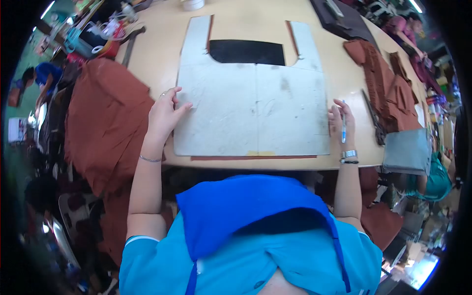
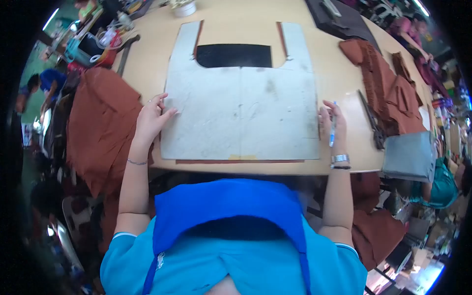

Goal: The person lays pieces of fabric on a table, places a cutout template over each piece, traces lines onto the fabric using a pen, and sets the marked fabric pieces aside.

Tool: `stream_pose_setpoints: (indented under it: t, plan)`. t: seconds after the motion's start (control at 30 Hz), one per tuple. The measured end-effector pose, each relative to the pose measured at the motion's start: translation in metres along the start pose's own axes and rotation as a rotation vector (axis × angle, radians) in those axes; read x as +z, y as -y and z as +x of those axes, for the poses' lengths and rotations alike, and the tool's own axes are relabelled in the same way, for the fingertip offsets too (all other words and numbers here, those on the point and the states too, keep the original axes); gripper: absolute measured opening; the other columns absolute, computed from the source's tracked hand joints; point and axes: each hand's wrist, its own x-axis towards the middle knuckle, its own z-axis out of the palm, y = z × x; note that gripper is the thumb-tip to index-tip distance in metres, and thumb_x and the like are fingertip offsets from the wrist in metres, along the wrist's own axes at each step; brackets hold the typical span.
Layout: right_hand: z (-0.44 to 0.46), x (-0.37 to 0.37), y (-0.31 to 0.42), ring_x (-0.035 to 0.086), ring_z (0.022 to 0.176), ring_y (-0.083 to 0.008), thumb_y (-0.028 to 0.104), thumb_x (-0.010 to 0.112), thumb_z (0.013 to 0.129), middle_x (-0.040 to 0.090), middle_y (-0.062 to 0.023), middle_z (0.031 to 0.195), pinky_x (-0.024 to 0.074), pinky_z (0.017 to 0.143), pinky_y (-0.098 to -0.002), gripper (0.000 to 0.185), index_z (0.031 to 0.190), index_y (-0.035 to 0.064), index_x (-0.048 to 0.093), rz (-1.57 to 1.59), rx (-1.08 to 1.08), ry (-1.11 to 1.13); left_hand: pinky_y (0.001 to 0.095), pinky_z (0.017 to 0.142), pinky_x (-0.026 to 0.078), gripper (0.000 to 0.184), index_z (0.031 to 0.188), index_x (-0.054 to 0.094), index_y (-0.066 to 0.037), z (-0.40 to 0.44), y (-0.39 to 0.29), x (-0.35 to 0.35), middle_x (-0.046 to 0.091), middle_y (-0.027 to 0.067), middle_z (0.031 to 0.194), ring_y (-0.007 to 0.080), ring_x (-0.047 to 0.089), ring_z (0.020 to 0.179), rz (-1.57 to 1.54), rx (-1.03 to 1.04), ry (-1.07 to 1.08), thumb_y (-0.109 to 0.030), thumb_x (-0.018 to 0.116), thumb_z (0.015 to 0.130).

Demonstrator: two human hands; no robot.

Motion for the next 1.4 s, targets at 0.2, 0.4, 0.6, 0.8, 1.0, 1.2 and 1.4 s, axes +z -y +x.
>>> stream_pose_setpoints:
  t: [0.2,0.4,0.6,0.8,1.0,1.2,1.4]
  plan:
    - [0.028,0.051,0.023,0.053,0.073,-0.0041,0.027,0.059,0.098,0.061,0.0025,0.088,0.0453,0.060,-0.0195,0.036,0.128,0.0072,0.060,0.205,-0.037,0.065,0.0398,0.096,0.046,0.052,0.127,0.060,-0.005,0.079,-0.077,0.059,0.057,0.0160,0.121,0.0322,0.057,0.110,-0.030,0.510,0.060,-0.027,0.073,0.082]
    - [0.042,0.111,0.054,0.061,0.081,-0.0049,0.020,0.065,0.093,0.069,-0.0016,0.097,0.0496,0.066,-0.0207,0.029,0.118,0.0064,0.065,0.175,-0.093,0.109,0.0405,0.098,0.046,0.049,0.119,0.065,-0.007,0.117,-0.107,0.069,0.059,0.0133,0.120,0.0322,0.055,0.113,0.125,0.507,0.225,-0.031,0.077,0.078]
    - [0.072,0.155,0.048,0.064,0.076,-0.0075,0.016,0.068,0.088,0.072,-0.0044,0.086,0.0513,0.064,-0.0236,0.019,0.102,0.0029,0.069,0.119,-0.294,0.164,0.0419,0.095,0.046,0.047,0.114,0.068,-0.012,0.115,-0.114,0.067,0.062,0.0091,0.112,0.0297,0.057,0.111,0.233,0.504,0.229,-0.033,0.080,0.074]
    - [0.085,0.194,0.051,0.065,0.067,-0.0114,0.013,0.069,0.081,0.070,-0.0069,0.077,0.0518,0.061,-0.0259,0.012,0.082,0.0018,0.064,0.046,-0.431,0.156,0.0431,0.093,0.046,0.047,0.114,0.068,-0.011,0.110,-0.110,0.071,0.061,0.0089,0.111,0.0295,0.058,0.108,0.251,0.546,0.169,-0.033,0.080,0.074]
    - [0.084,0.201,0.043,0.066,0.064,-0.0206,0.012,0.067,0.077,0.067,-0.0120,0.071,0.0534,0.061,-0.0307,0.011,0.078,0.0019,0.064,-0.119,-0.516,0.140,0.0421,0.096,0.043,0.045,0.118,0.063,-0.012,0.099,-0.102,0.076,0.060,0.0079,0.115,0.0284,0.056,0.112,0.183,0.547,0.090,-0.033,0.075,0.080]
    - [0.083,0.201,0.046,0.064,0.062,-0.0221,0.011,0.068,0.076,0.066,-0.0123,0.071,0.0524,0.059,-0.0302,0.009,0.079,0.0025,0.064,-0.182,-0.529,0.124,0.0450,0.097,0.041,0.039,0.117,0.062,-0.014,0.083,-0.093,0.087,0.057,0.0068,0.118,0.0273,0.053,0.116,0.183,0.546,-0.032,-0.031,0.071,0.084]
    - [0.083,0.201,0.050,0.062,0.062,-0.0111,0.011,0.068,0.083,0.068,-0.0068,0.074,0.0511,0.059,-0.0247,0.010,0.086,0.0025,0.066,-0.121,-0.428,0.119,0.0492,0.098,0.040,0.044,0.119,0.063,-0.016,0.071,-0.092,0.088,0.055,0.0083,0.123,0.0289,0.050,0.121,0.148,0.358,0.050,-0.036,0.073,0.081]
